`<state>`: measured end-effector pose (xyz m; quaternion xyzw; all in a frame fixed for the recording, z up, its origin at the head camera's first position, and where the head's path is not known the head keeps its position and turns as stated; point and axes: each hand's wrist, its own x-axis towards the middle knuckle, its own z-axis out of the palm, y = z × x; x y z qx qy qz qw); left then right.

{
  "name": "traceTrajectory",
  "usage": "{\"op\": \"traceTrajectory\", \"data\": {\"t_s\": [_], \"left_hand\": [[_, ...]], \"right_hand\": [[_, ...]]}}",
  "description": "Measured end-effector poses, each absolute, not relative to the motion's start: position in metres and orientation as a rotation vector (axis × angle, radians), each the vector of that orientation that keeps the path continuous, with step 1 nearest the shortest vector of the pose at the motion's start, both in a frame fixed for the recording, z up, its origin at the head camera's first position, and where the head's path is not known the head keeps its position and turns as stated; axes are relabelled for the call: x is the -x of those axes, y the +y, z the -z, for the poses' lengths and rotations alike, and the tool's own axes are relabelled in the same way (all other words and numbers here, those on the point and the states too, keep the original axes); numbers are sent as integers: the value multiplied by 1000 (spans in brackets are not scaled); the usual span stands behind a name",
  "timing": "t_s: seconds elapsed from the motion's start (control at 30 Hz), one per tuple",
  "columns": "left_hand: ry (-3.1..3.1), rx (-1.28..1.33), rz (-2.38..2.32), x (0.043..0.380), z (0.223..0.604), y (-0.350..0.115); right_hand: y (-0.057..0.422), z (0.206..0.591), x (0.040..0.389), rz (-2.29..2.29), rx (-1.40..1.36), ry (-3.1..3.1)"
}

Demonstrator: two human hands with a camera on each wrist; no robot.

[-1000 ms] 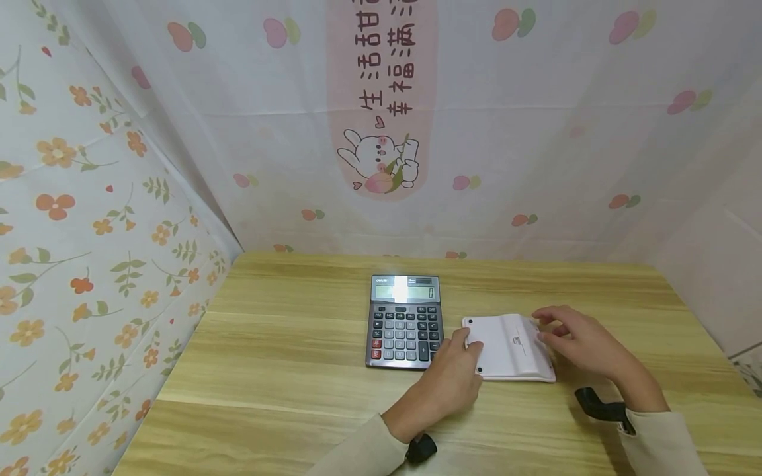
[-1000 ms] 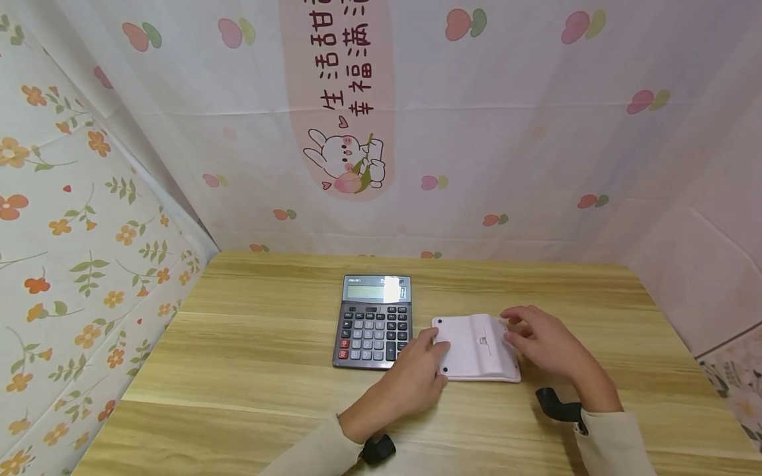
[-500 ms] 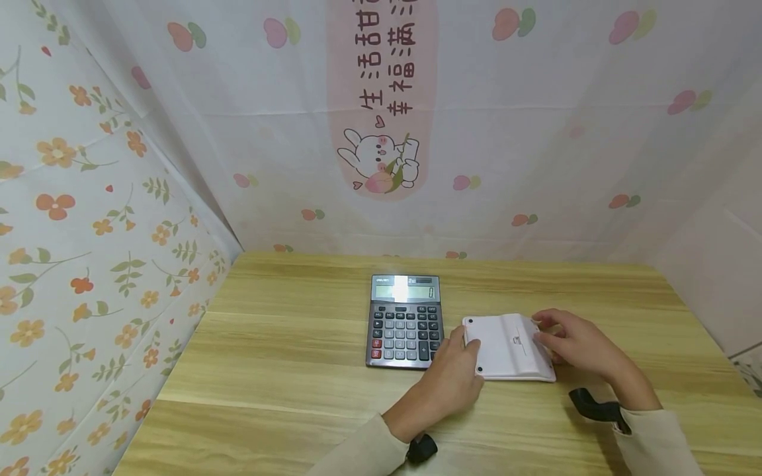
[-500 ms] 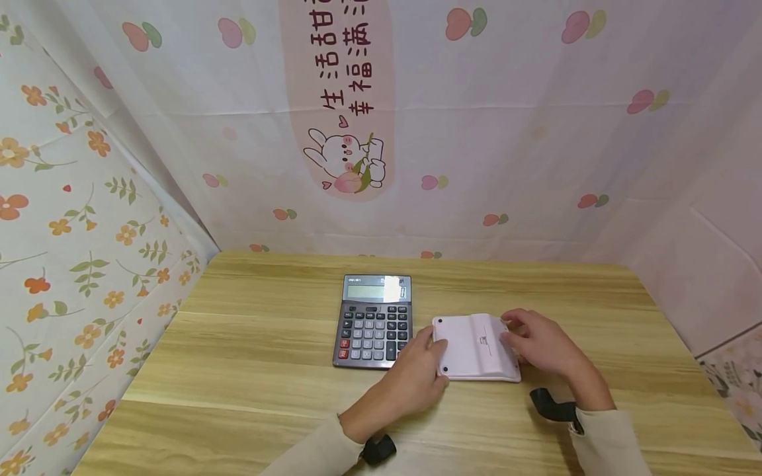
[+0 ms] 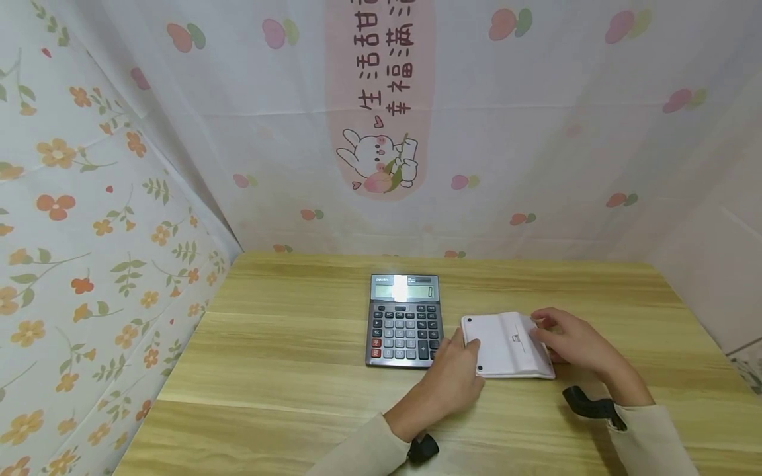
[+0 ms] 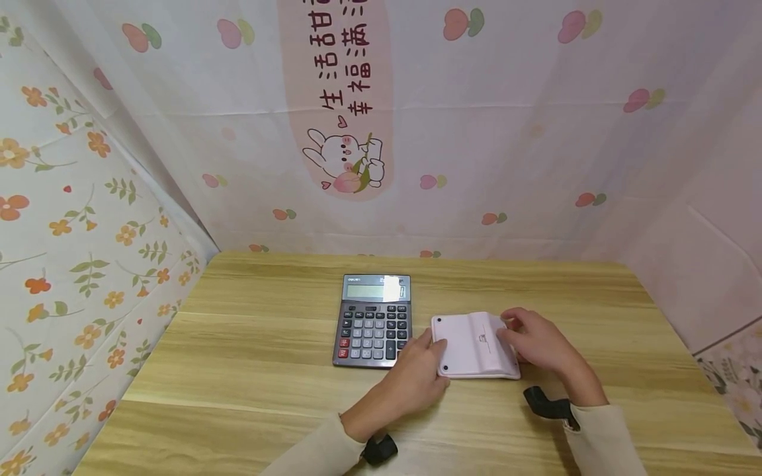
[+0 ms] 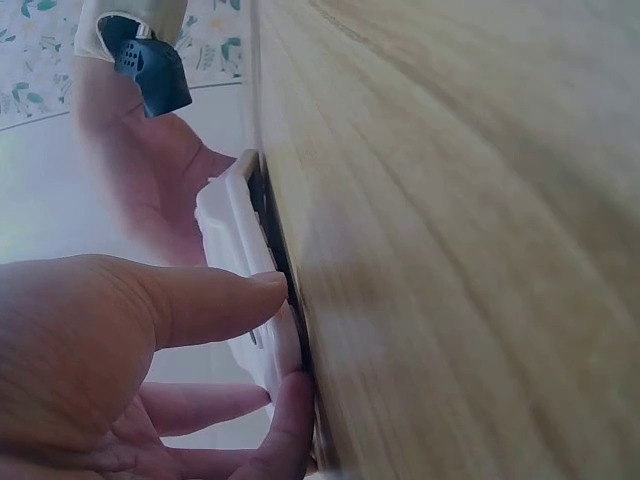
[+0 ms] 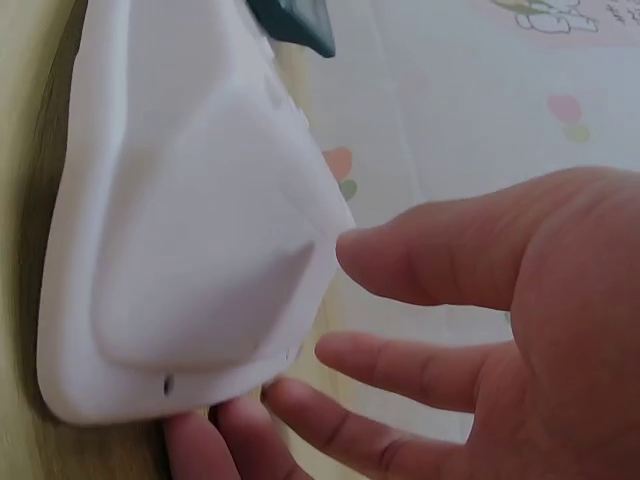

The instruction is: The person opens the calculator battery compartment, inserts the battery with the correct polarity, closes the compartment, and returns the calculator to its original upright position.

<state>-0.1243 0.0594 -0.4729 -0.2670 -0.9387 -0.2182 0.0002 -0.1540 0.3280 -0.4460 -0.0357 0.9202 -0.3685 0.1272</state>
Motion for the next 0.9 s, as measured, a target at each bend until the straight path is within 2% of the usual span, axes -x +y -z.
{"op": "traceTrajectory", "data": {"t_s": [0.27,0.5,0.9], "left_hand": [[-2965,796,696,123,476,63],[-2924,760,670,131,500,71],[-2867,815,738,122,467,60]], "right_hand": [[330,446,157,1131,33,2585],[333,445,158,1201,65,2511],[344,433,161,1271,128,2413]]}}
